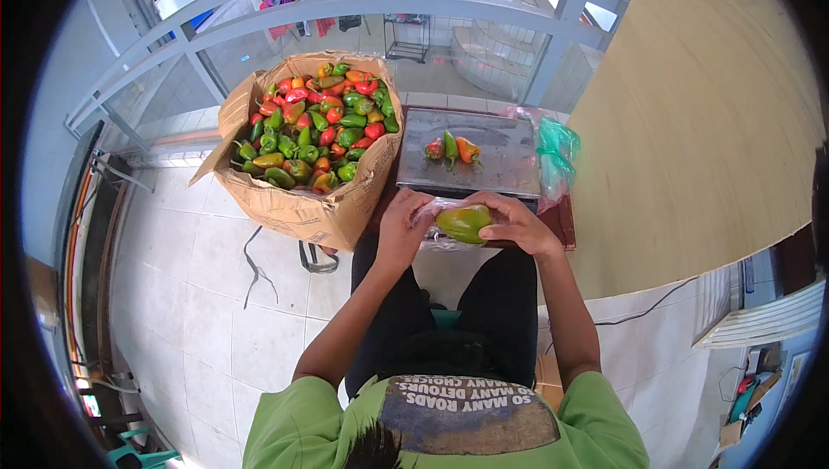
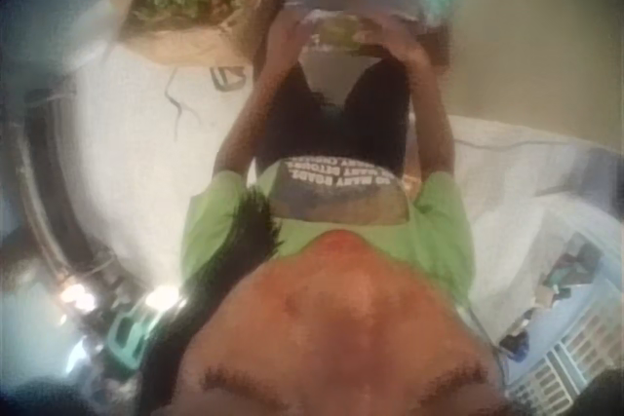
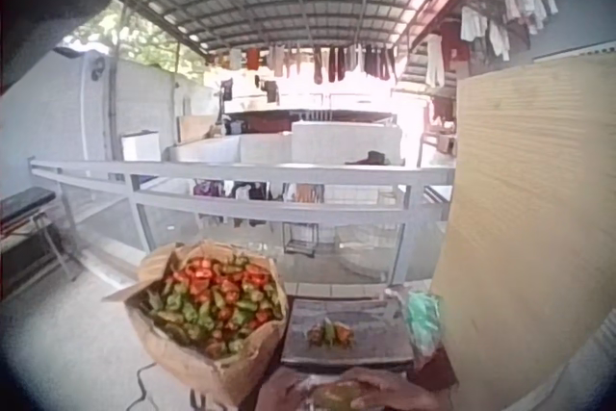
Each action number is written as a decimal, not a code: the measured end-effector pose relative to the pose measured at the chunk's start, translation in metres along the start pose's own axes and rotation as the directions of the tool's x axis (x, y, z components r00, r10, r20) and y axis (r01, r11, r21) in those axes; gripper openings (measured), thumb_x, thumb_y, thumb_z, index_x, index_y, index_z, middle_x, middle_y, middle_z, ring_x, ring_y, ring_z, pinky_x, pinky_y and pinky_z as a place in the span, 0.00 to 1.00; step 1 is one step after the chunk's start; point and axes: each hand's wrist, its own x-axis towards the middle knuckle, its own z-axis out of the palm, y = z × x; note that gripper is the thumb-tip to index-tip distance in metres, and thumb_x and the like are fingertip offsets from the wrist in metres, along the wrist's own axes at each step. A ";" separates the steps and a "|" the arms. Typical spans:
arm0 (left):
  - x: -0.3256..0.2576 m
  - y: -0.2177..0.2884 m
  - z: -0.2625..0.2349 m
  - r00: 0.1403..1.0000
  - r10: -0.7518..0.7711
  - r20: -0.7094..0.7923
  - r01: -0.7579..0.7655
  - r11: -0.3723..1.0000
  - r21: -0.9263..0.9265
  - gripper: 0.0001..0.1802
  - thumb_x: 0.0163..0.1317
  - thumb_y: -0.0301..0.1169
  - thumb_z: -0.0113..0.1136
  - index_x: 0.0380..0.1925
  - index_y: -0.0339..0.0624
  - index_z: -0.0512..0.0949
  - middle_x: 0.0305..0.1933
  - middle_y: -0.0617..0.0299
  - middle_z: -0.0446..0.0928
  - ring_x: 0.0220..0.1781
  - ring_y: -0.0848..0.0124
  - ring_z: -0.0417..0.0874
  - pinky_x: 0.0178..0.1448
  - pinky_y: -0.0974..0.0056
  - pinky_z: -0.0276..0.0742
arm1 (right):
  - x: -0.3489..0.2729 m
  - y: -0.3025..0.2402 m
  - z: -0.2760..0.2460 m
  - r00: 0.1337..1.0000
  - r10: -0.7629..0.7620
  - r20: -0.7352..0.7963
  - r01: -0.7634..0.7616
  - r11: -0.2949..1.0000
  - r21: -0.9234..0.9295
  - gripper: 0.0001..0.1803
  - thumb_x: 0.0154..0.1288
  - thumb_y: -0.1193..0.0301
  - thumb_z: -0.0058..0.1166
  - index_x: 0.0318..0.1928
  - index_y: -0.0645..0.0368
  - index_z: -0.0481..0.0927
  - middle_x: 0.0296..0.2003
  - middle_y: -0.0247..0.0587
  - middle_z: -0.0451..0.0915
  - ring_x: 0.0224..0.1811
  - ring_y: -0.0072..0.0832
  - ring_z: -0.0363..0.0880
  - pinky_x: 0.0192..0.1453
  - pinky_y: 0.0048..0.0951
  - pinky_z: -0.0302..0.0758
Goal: The person transfers peppers from a cardboard box onto a digital scale to weigh them, then places the weighed peppers into plastic bags and ties the bags closed.
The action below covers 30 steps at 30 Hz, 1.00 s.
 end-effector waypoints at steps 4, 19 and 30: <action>-0.010 -0.004 -0.002 0.985 -0.104 -0.139 0.136 0.961 0.243 0.03 0.55 0.24 0.53 0.29 0.35 0.72 0.25 0.58 0.69 0.25 0.68 0.70 0.33 0.68 0.66 | 0.000 -0.006 0.003 0.999 -0.050 -0.014 0.048 0.989 -0.140 0.25 0.50 0.61 0.60 0.48 0.61 0.73 0.40 0.34 0.70 0.42 0.21 0.67 0.47 0.23 0.65; -0.021 0.004 0.016 0.919 -0.326 -0.224 0.295 0.942 -0.161 0.06 0.61 0.29 0.50 0.29 0.37 0.70 0.20 0.70 0.65 0.22 0.83 0.63 0.26 0.75 0.60 | 0.030 0.020 0.051 0.966 -0.129 -0.223 -0.048 0.761 -0.647 0.26 0.46 0.63 0.63 0.46 0.60 0.74 0.32 0.39 0.66 0.38 0.30 0.69 0.43 0.26 0.67; -0.037 0.002 -0.021 0.822 -0.568 0.040 0.429 0.572 -0.699 0.04 0.63 0.31 0.47 0.33 0.46 0.65 0.18 0.73 0.59 0.12 0.85 0.55 0.14 0.78 0.50 | 0.057 0.002 0.014 0.975 -0.193 -0.112 0.150 0.940 -0.307 0.18 0.47 0.78 0.53 0.42 0.55 0.77 0.37 0.41 0.70 0.41 0.31 0.70 0.48 0.27 0.67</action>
